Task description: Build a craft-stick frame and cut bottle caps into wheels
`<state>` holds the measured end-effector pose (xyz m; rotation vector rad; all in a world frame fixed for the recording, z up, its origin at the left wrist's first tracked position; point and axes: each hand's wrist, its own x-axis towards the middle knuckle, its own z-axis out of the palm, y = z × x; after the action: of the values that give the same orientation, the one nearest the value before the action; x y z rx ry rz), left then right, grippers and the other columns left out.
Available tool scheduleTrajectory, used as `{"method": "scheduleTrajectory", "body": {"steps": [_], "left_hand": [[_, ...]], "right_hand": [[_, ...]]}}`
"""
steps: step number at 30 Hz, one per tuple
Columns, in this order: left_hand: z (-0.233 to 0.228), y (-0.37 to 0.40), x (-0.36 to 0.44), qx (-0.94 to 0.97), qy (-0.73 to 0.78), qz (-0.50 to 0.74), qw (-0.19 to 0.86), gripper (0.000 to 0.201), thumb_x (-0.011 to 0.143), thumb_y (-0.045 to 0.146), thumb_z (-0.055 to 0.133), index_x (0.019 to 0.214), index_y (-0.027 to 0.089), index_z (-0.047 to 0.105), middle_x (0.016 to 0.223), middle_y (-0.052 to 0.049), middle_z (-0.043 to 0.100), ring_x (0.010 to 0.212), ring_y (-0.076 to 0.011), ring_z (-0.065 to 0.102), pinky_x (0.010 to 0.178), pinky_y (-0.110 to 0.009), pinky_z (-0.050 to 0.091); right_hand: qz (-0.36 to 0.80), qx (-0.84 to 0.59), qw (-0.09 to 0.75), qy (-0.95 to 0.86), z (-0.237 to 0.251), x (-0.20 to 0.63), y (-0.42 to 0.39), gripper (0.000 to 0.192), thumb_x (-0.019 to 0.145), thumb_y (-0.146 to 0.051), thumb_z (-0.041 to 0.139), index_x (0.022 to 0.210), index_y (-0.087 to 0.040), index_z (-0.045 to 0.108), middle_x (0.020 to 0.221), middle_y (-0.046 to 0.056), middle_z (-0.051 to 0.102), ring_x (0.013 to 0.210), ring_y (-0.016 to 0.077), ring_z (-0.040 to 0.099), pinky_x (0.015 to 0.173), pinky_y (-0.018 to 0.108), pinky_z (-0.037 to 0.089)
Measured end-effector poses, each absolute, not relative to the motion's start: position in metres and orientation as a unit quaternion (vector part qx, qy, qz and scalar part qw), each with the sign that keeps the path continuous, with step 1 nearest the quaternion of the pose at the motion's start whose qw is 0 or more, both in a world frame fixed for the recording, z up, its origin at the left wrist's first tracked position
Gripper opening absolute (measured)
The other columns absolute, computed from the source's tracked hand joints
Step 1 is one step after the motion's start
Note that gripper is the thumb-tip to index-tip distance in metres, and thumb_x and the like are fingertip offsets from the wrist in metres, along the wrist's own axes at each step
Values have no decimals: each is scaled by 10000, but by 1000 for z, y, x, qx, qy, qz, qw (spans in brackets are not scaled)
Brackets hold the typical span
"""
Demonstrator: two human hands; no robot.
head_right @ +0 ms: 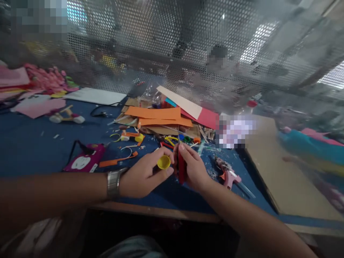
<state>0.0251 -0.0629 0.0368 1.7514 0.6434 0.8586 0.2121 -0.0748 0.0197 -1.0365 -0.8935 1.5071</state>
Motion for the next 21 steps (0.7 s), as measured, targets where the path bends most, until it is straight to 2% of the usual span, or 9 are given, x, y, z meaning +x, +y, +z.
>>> {"method": "scheduleTrajectory", "body": {"steps": [2, 5, 8, 10, 12, 14, 17, 21], "left_hand": [[28, -56, 28, 687, 283, 392, 542, 160, 1009, 314, 676, 1071, 223, 560, 872, 13, 612, 758, -176, 558, 755, -334, 464], [9, -48, 32, 623, 304, 422, 584, 189, 1093, 400, 562, 1158, 245, 475, 855, 26, 552, 693, -152, 516, 655, -294, 452], [-5, -49, 30, 582, 308, 418, 626, 333, 1066, 522, 623, 1170, 261, 444, 756, 78, 427, 577, -120, 376, 546, -254, 347], [-7, -54, 27, 565, 305, 413, 645, 372, 1053, 555, 648, 1175, 260, 456, 755, 83, 404, 590, -117, 356, 556, -252, 338], [-5, -60, 22, 558, 302, 410, 655, 383, 1043, 545, 676, 1180, 253, 469, 774, 77, 398, 630, -122, 356, 582, -256, 334], [-2, -65, 17, 563, 288, 405, 661, 376, 1040, 498, 691, 1210, 239, 477, 819, 56, 449, 692, -135, 390, 639, -271, 365], [0, -70, 12, 559, 269, 391, 680, 274, 1057, 413, 630, 1200, 235, 478, 825, 56, 445, 703, -141, 380, 656, -280, 365], [0, -69, 8, 576, 285, 411, 646, 196, 1027, 255, 592, 1202, 238, 504, 928, 19, 532, 762, -148, 440, 698, -286, 402]], "right_hand": [[636, -413, 535, -373, 14, 207, -76, 498, 857, -659, 863, 910, -235, 607, 625, -69, 611, 430, 117, 536, 393, 217, 457], [653, -361, 531, -402, 6, 204, -80, 448, 907, -610, 847, 905, -224, 619, 650, -48, 632, 469, 119, 561, 442, 219, 488], [685, -296, 498, -442, -1, 206, -90, 432, 932, -590, 839, 892, -215, 627, 669, -18, 643, 539, 141, 606, 487, 232, 525], [727, -246, 460, -446, -7, 209, -98, 432, 951, -593, 819, 884, -219, 612, 657, -23, 624, 520, 137, 585, 464, 223, 503], [773, -216, 404, -438, -12, 212, -107, 442, 968, -596, 800, 873, -219, 590, 634, -34, 608, 472, 117, 544, 450, 206, 459], [802, -221, 348, -432, -16, 214, -115, 478, 981, -629, 774, 854, -214, 572, 593, -36, 603, 436, 98, 504, 465, 196, 422], [834, -228, 274, -422, -18, 217, -123, 510, 992, -678, 737, 873, -215, 561, 547, -38, 604, 404, 89, 469, 470, 189, 391], [845, -249, 243, -406, -15, 219, -120, 527, 958, -715, 756, 971, -219, 577, 536, -45, 634, 373, 93, 464, 454, 189, 386]]}}
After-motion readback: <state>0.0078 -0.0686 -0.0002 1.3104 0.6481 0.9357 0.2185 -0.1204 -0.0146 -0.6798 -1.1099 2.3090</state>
